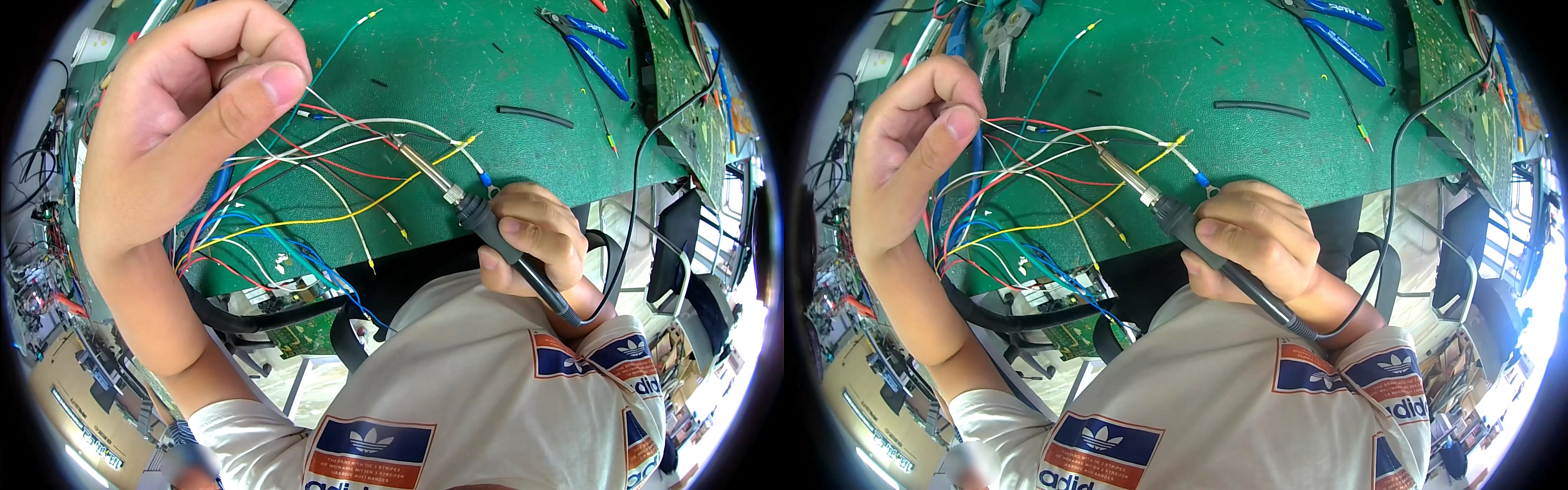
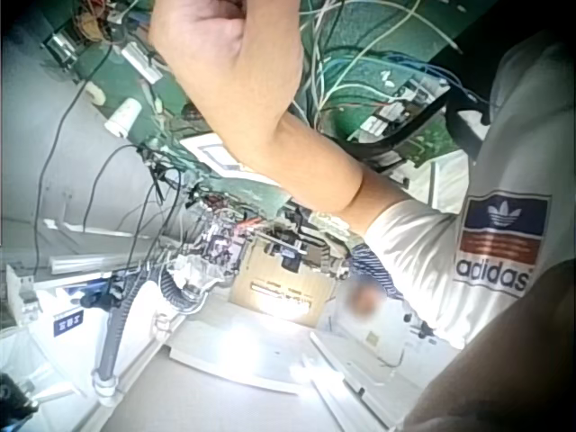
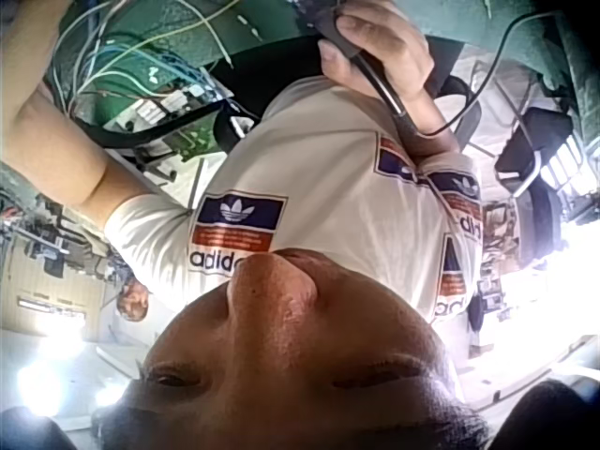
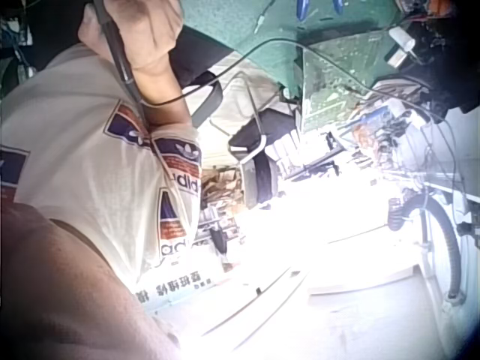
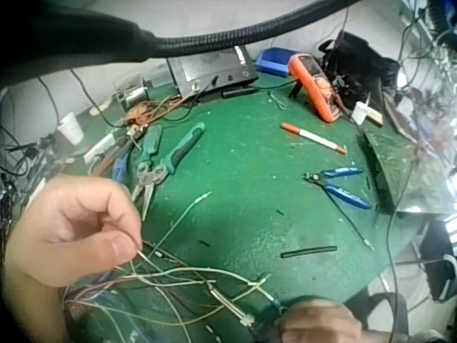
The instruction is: The person joins wires together by hand using a soldering iron and solder wire.
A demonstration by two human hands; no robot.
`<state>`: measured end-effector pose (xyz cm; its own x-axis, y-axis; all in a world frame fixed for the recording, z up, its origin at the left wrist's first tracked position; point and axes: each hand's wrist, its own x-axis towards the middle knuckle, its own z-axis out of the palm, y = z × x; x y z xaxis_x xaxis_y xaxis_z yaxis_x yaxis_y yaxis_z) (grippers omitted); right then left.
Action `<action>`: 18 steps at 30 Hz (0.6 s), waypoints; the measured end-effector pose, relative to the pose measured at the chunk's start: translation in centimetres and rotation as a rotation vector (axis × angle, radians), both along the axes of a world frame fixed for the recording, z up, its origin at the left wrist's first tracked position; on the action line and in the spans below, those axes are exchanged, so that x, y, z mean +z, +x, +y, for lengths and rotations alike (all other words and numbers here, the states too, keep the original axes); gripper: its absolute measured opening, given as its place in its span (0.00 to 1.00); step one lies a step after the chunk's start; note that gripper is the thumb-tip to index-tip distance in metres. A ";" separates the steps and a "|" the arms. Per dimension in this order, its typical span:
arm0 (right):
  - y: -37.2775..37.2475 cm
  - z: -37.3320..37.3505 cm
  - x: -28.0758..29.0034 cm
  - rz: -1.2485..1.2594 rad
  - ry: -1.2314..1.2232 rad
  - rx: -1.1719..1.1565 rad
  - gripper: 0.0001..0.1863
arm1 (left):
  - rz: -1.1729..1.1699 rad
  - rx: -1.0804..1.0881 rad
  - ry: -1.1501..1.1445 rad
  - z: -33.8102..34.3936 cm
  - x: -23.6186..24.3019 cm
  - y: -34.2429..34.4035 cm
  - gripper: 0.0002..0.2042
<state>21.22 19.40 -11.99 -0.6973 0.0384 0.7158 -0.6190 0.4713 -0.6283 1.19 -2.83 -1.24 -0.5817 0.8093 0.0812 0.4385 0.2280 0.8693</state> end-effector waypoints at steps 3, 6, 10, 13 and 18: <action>0.1 0.1 0.0 -0.011 0.010 -0.006 0.18 | 0.021 -0.048 -0.039 0.9 0.9 0.3 0.10; 0.1 0.2 0.1 -0.008 0.005 -0.001 0.18 | -0.052 -0.059 -0.119 0.4 1.3 -0.9 0.10; 0.1 0.1 0.1 -0.011 0.010 -0.001 0.18 | -0.037 0.023 0.048 0.2 -0.7 0.3 0.10; 0.1 0.2 0.2 -0.014 0.011 -0.005 0.18 | -0.037 0.006 0.044 0.2 -0.8 0.3 0.10; 0.2 0.2 0.1 -0.020 0.009 -0.012 0.18 | -0.007 -0.052 -0.060 1.3 1.0 0.5 0.10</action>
<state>21.41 19.55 -11.88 -0.7108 0.0406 0.7022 -0.6009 0.4839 -0.6362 1.67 -1.56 -0.21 -0.5395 0.8415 0.0275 0.4449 0.2572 0.8579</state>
